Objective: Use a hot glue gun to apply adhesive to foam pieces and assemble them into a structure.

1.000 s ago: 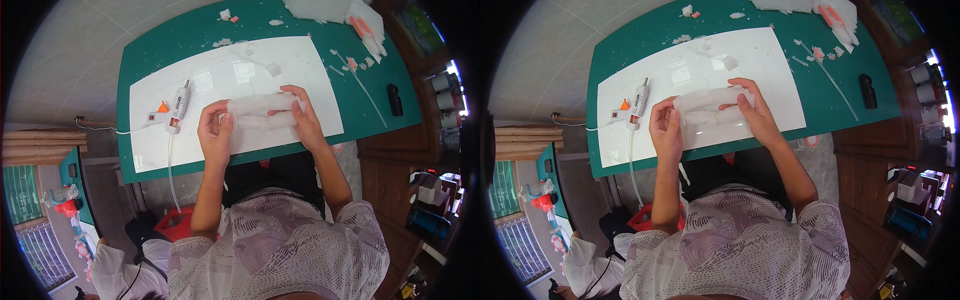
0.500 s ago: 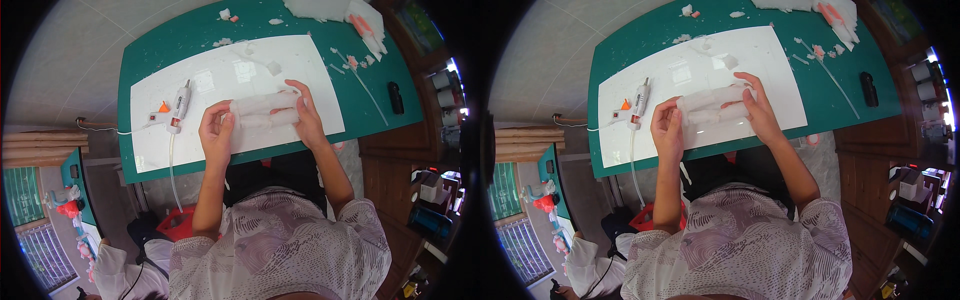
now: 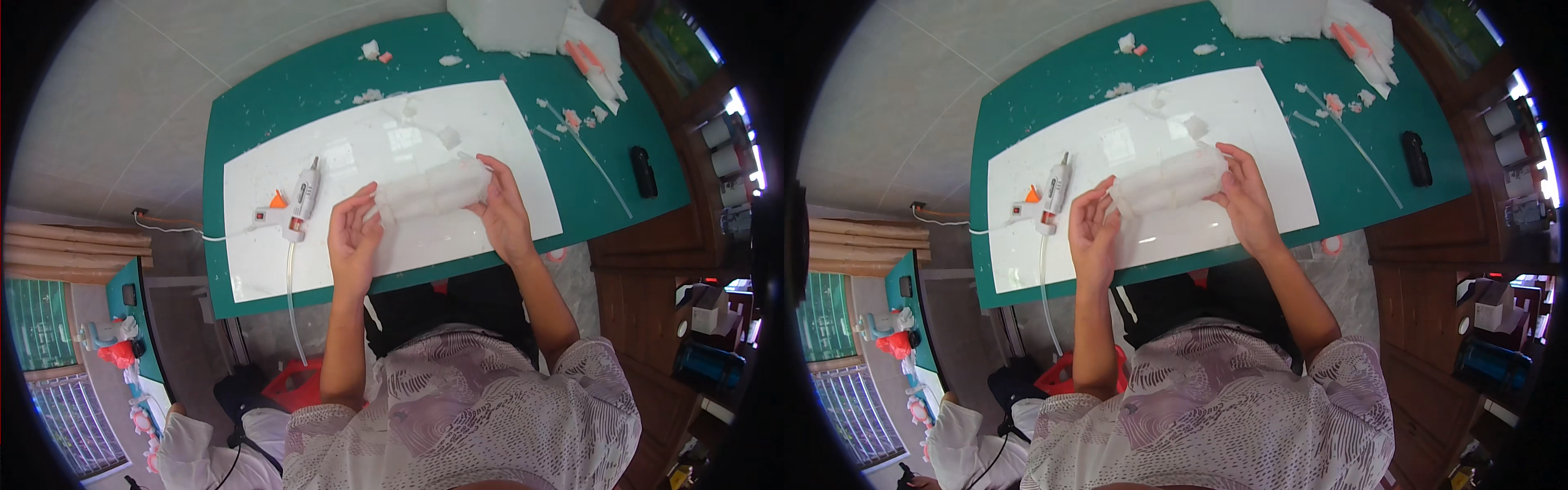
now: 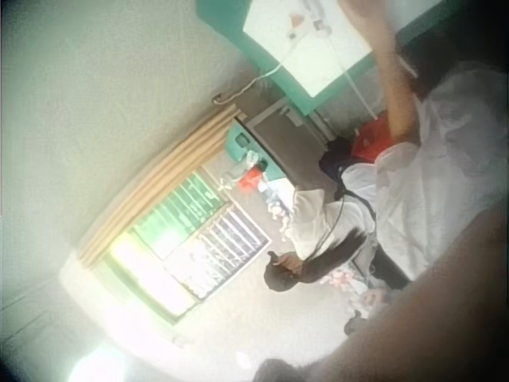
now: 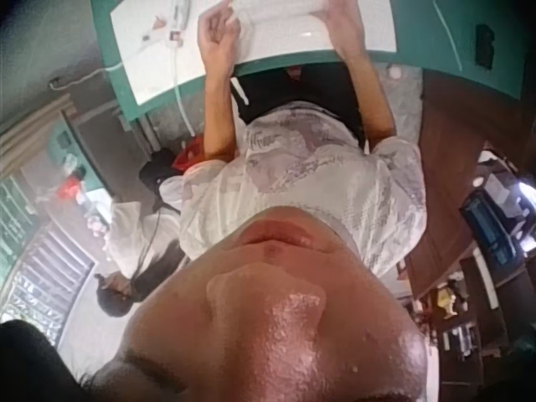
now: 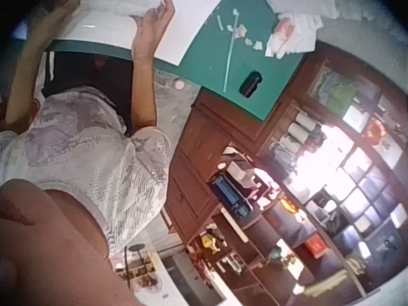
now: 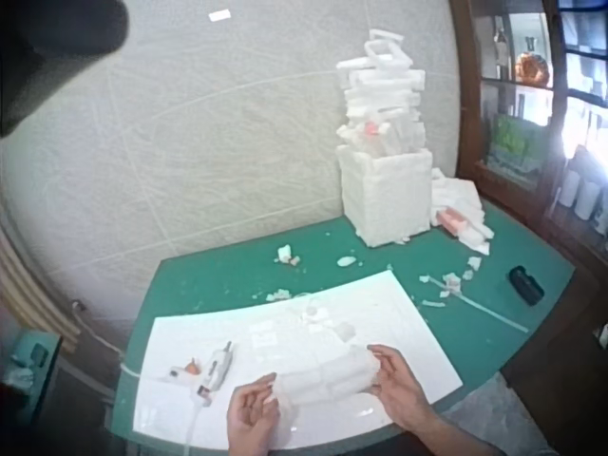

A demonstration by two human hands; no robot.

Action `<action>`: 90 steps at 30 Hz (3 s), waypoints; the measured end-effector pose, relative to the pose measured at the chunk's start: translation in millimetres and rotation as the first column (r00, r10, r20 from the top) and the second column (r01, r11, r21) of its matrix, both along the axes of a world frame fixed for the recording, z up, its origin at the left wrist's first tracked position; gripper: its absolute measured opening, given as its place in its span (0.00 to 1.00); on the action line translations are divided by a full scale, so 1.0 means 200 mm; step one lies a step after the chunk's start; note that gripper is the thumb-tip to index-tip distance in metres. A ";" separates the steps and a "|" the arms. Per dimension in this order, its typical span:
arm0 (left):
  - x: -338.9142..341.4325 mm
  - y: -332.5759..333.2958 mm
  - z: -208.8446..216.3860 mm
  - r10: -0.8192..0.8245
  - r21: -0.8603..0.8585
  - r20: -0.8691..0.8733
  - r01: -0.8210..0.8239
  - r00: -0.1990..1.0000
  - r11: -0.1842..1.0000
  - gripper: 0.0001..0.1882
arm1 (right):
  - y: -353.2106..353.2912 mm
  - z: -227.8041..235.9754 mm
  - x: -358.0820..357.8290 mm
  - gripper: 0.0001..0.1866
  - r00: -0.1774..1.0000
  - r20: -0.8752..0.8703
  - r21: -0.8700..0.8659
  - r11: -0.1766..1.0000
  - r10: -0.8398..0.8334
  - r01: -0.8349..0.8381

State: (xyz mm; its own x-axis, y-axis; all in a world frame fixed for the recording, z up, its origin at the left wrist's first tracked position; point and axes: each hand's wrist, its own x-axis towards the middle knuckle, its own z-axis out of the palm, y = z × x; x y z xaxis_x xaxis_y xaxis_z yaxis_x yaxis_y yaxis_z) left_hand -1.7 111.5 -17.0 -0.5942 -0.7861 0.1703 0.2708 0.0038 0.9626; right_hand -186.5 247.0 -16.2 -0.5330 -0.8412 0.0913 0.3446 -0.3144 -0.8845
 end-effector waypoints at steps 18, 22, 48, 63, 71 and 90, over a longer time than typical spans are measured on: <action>0.03 0.00 0.03 -0.376 0.159 0.114 0.356 0.920 0.921 0.30 | 0.00 -0.03 -0.04 0.21 0.987 0.144 -0.020 0.998 0.068 -0.066; 0.02 0.00 0.00 -0.428 0.218 0.021 0.413 0.904 0.884 0.31 | 0.02 -0.05 -0.02 0.19 0.998 0.045 0.050 0.998 0.039 -0.042; 0.02 0.03 -0.05 -0.274 -0.044 -0.040 0.272 0.961 0.961 0.39 | -0.01 0.07 0.26 0.19 0.789 -0.609 0.215 0.974 0.083 0.064; 0.01 0.01 -0.08 -0.174 0.126 -0.069 0.181 0.982 0.975 0.31 | -0.01 -0.05 0.20 0.16 0.944 -0.325 0.121 0.992 0.059 -0.021; 0.00 0.01 -0.08 -0.182 0.119 -0.028 0.184 0.983 0.976 0.16 | 0.04 0.04 0.20 0.18 0.940 -0.330 0.131 0.990 0.083 -0.041; 0.02 0.05 -0.02 -0.217 -0.050 0.209 0.232 0.954 0.972 0.07 | -0.06 0.57 -0.57 0.16 0.728 -0.603 0.038 0.900 -0.325 0.434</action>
